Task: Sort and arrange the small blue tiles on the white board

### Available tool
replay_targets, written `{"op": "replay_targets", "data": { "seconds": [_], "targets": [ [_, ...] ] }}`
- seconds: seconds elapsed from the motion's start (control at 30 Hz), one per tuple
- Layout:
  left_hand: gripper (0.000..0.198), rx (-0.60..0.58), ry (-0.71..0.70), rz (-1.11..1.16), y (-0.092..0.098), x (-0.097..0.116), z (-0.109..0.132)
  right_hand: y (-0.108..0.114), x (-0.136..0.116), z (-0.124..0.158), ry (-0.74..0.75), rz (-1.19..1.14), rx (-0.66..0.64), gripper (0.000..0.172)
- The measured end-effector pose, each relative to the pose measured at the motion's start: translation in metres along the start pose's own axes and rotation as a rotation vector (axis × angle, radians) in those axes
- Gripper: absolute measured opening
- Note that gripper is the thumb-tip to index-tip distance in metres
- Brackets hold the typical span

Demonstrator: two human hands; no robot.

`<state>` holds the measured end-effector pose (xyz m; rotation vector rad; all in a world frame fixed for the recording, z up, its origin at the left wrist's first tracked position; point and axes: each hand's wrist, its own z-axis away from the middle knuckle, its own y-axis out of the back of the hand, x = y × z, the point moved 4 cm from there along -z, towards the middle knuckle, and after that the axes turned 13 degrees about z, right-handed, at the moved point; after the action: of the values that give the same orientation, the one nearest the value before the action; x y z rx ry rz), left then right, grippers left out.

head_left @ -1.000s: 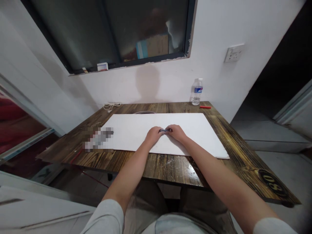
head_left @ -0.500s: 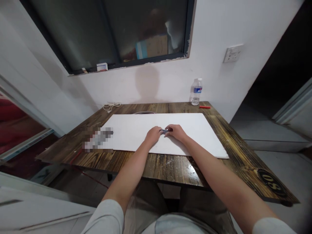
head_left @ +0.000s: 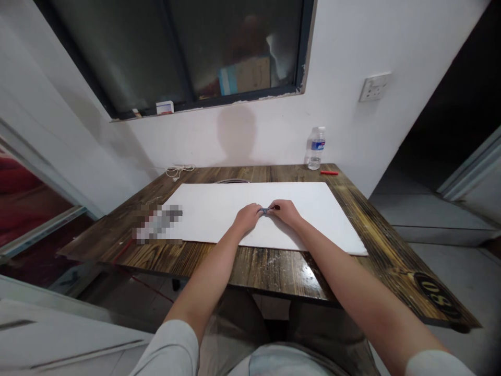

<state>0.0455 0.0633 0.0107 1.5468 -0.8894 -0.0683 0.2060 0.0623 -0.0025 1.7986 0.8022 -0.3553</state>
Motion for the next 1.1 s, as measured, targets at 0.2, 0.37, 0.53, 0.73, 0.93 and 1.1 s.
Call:
{"op": "replay_targets", "data": {
  "seconds": [0.2, 0.37, 0.53, 0.73, 0.93, 1.1],
  "targets": [
    [0.015, 0.128, 0.122, 0.047, 0.007, -0.004, 0.003, 0.001, -0.001, 0.0, -0.054, 0.065, -0.002, 0.003],
    [0.013, 0.19, 0.086, 0.087, 0.014, 0.001, 0.003, 0.005, -0.002, 0.0, -0.063, 0.049, 0.057, 0.006],
    [0.024, 0.125, 0.108, 0.066, 0.01, 0.0, 0.003, 0.003, 0.001, -0.002, -0.03, 0.134, 0.012, 0.012],
    [0.02, 0.091, 0.092, 0.017, 0.007, 0.001, 0.004, -0.001, -0.001, -0.002, 0.067, 0.256, -0.006, 0.009],
    [0.021, 0.18, 0.083, 0.091, 0.015, 0.007, 0.004, 0.0, -0.001, -0.002, 0.066, 0.208, 0.057, 0.013],
    [0.022, 0.116, 0.1, 0.065, 0.011, 0.004, 0.005, -0.005, 0.004, -0.003, 0.074, 0.254, 0.008, 0.016]
  ]
}}
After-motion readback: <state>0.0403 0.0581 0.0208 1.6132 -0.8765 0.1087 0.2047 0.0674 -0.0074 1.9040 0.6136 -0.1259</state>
